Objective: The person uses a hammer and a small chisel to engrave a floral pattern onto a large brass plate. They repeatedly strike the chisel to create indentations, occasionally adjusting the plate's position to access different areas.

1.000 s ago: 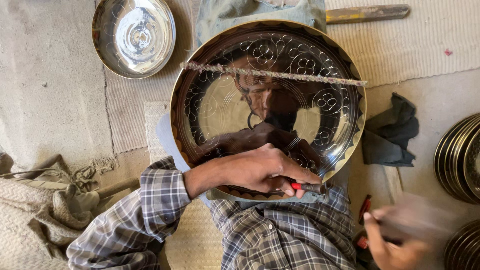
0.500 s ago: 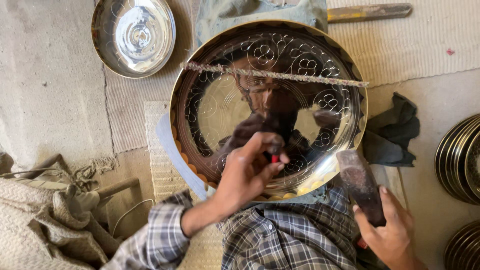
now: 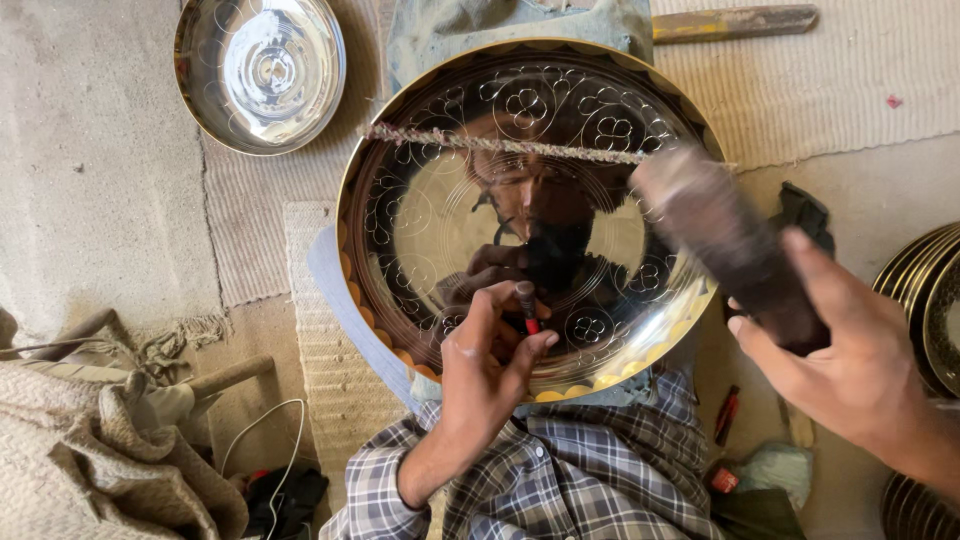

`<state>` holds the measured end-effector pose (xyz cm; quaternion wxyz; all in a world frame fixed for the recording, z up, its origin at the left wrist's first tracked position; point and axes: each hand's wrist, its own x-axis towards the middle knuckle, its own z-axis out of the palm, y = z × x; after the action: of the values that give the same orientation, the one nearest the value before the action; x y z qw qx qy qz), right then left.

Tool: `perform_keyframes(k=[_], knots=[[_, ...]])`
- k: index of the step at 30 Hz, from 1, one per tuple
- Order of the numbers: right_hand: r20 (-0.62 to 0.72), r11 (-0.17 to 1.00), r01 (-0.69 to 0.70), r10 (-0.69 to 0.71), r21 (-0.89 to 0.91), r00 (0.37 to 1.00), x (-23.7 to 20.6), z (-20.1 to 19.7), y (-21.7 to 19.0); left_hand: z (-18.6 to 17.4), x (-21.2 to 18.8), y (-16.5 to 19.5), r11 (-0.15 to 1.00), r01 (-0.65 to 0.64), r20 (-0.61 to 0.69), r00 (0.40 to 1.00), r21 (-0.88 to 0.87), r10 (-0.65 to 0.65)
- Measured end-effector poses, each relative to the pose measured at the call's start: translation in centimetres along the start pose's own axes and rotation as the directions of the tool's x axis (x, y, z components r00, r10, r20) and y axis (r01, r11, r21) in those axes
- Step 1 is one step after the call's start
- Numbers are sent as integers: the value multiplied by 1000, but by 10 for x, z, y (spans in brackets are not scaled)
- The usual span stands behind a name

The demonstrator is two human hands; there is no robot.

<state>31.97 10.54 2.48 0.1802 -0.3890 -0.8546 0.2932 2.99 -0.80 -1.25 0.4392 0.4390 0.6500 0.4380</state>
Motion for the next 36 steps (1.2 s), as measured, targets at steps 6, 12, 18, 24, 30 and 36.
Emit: perform_keyframes(k=[6, 12, 18, 24, 30, 36], knots=[[538, 879, 23, 270, -476, 798, 32, -23, -13, -2, 9, 4, 998, -3, 95, 995, -55, 9], [570, 776, -111, 544, -620, 615, 15, -21, -4, -5, 19, 10, 998, 66, 249, 966, 5, -65], [411, 804, -357, 561, -475, 718, -18, -16, -4, -9, 24, 3, 998, -51, 398, 915, -29, 58], [171, 877, -399, 450, -268, 876, -63, 2, -9, -3, 36, -4, 962, -217, 515, 812, -168, 273], [-48, 957, -285, 288, 57, 956, -98, 18, 5, -11, 46, 2, 954, -287, 647, 713, -82, 270], [109, 863, -505, 505, -30, 856, -102, 19, 3, -12, 45, 2, 952, -275, 631, 718, -131, 294]])
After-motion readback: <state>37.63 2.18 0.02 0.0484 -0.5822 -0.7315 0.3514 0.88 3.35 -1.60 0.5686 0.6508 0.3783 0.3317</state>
